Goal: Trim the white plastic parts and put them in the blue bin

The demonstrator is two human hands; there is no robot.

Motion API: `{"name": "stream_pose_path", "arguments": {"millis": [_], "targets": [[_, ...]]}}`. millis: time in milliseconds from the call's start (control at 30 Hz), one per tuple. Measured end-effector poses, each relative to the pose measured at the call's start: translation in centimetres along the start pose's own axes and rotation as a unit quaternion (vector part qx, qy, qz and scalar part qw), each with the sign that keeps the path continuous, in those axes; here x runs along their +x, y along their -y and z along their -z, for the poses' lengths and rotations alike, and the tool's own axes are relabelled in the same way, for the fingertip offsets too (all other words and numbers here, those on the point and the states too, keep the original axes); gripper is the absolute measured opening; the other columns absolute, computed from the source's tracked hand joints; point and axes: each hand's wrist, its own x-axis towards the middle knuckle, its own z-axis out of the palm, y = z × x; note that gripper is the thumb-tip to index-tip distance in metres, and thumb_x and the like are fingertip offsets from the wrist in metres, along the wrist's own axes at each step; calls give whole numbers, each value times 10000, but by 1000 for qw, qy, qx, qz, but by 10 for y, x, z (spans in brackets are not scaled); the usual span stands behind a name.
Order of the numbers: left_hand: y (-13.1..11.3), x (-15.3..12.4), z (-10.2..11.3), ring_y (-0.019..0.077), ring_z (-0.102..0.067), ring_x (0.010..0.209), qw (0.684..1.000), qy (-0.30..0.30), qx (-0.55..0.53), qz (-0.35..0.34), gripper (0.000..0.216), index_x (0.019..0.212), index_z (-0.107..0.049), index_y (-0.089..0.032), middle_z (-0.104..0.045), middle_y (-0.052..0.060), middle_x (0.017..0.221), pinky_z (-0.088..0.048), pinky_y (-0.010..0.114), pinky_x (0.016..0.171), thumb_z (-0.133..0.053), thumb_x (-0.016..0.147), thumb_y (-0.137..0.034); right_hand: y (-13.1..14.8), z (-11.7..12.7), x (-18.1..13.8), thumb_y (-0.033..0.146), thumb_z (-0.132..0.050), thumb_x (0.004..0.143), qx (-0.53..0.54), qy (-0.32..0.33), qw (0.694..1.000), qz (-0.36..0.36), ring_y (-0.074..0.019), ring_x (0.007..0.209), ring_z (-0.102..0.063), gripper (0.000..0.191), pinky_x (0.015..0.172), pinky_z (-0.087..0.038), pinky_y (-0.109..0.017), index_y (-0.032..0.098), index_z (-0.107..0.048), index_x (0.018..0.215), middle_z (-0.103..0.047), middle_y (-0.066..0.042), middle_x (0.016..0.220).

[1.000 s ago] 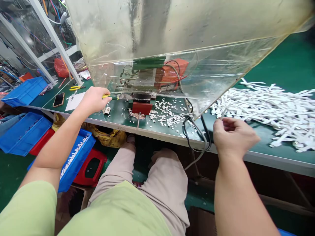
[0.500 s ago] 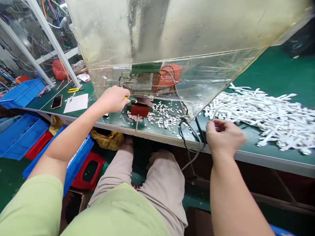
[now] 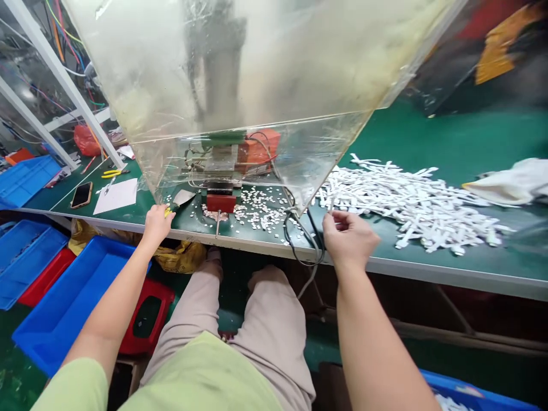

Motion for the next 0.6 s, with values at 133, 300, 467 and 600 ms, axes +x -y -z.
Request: {"name": "stream_pose_path", "arguments": {"millis": [133, 300, 467, 600], "targets": [[-42, -18, 6, 308, -536, 1097, 996, -30, -16, -81, 303, 1042, -623, -159, -620, 156, 1106, -407, 482, 968, -434, 869, -320, -1, -3, 1, 400, -505, 710, 26, -10, 999, 22, -189, 610, -558, 332, 679, -443, -323, 140, -678, 820, -631, -68, 689], [-139, -58, -8, 233, -529, 1143, 944, 46, -183, -270, 334, 1157, -553, -178, -597, 123, 1184, -403, 389, 1029, -470, 848, -276, 0, -5, 1, 381, -505, 732, 44, -18, 998, 41, -183, 609, -549, 299, 684, -446, -324, 143, -666, 816, -628, -67, 687], [-229, -23, -56, 298, -307, 1352, 959, 42, -207, -187, 562, 1343, -359, -60, -366, 245, 1406, -259, 440, 1126, -476, 829, -254, 2, 0, 1, 393, -497, 754, 93, -11, 995, 39, -166, 586, -540, 319, 651, -453, -305, 130, -660, 833, -633, -74, 712], [-272, 30, -72, 328, -140, 1415, 972, 6, -223, -80, 670, 1401, -221, -33, -196, 295, 1477, -157, 472, 1147, -494, 821, -232, 5, 3, 0, 385, -489, 768, 109, -2, 993, 42, -160, 575, -534, 317, 637, -452, -298, 128, -662, 838, -634, -79, 722]]}}
